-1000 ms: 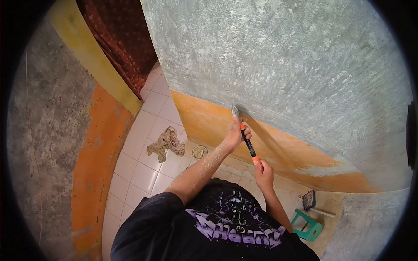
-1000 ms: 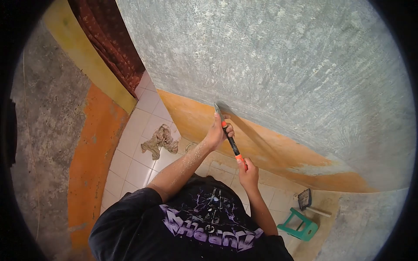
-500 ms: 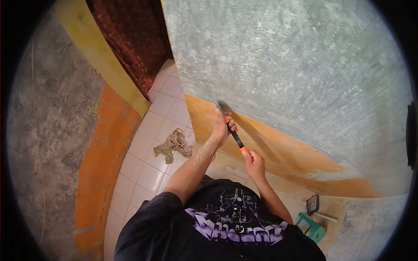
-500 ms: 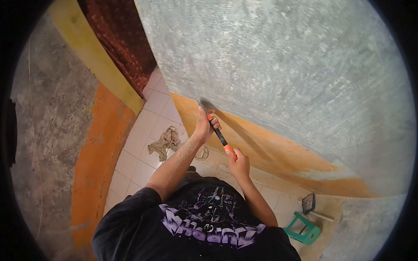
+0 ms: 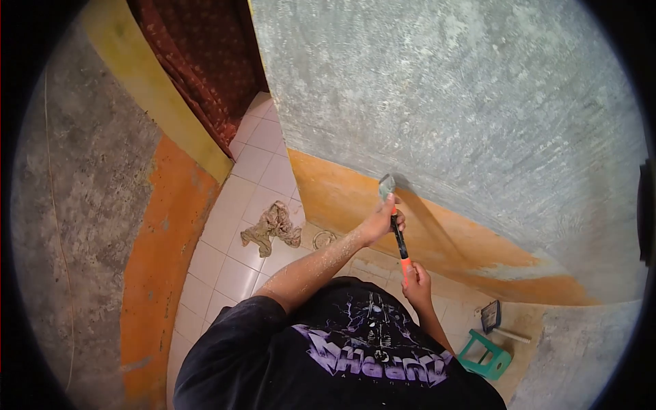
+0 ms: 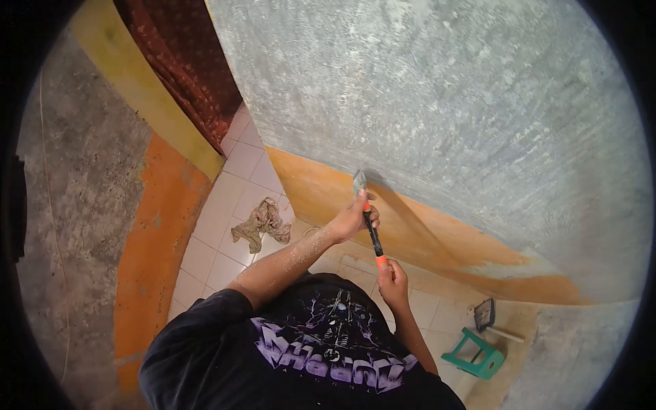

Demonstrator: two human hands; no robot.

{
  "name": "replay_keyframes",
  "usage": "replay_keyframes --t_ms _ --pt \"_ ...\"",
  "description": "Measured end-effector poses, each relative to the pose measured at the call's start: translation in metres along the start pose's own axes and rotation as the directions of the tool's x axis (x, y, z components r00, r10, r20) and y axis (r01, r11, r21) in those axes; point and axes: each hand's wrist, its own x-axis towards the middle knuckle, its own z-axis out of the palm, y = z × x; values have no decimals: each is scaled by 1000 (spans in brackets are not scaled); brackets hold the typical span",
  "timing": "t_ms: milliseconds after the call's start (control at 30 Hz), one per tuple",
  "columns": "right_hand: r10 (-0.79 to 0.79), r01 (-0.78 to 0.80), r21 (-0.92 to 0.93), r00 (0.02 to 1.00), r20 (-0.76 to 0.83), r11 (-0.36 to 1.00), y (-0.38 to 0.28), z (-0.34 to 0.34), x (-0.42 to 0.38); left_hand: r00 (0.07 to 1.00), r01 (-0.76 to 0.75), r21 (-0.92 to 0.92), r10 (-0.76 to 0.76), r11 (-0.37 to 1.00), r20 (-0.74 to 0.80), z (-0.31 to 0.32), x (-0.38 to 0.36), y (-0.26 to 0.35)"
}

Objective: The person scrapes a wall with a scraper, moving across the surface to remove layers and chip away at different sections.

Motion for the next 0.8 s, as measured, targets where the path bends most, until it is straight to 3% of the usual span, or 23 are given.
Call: replay_keyframes --t_ms 233,333,533,633,733,800 --pt "-83 83 -11 992 -100 997 16 -14 -4 998 50 -3 -50 999 39 22 11 -9" --pt "-144 125 -193 986 -87 973 11 -12 -3 1000 13 -6 -13 1000 14 17 10 -11" --pt "-187 178 -65 961 -204 982 23 -17 -4 1000 23 -11 -23 1000 18 27 15 -21" --pt "-165 143 -129 970 -180 981 20 -20 1 1000 -10 -8 10 1000 -24 28 16 -21" --pt "-237 174 -337 959 -156 925 8 -7 6 1000 -24 -36 24 999 9 5 13 -10" --pt "-219 163 -276 959 -183 947 17 -3 7 1000 -9 -34 9 999 -13 6 13 -12"
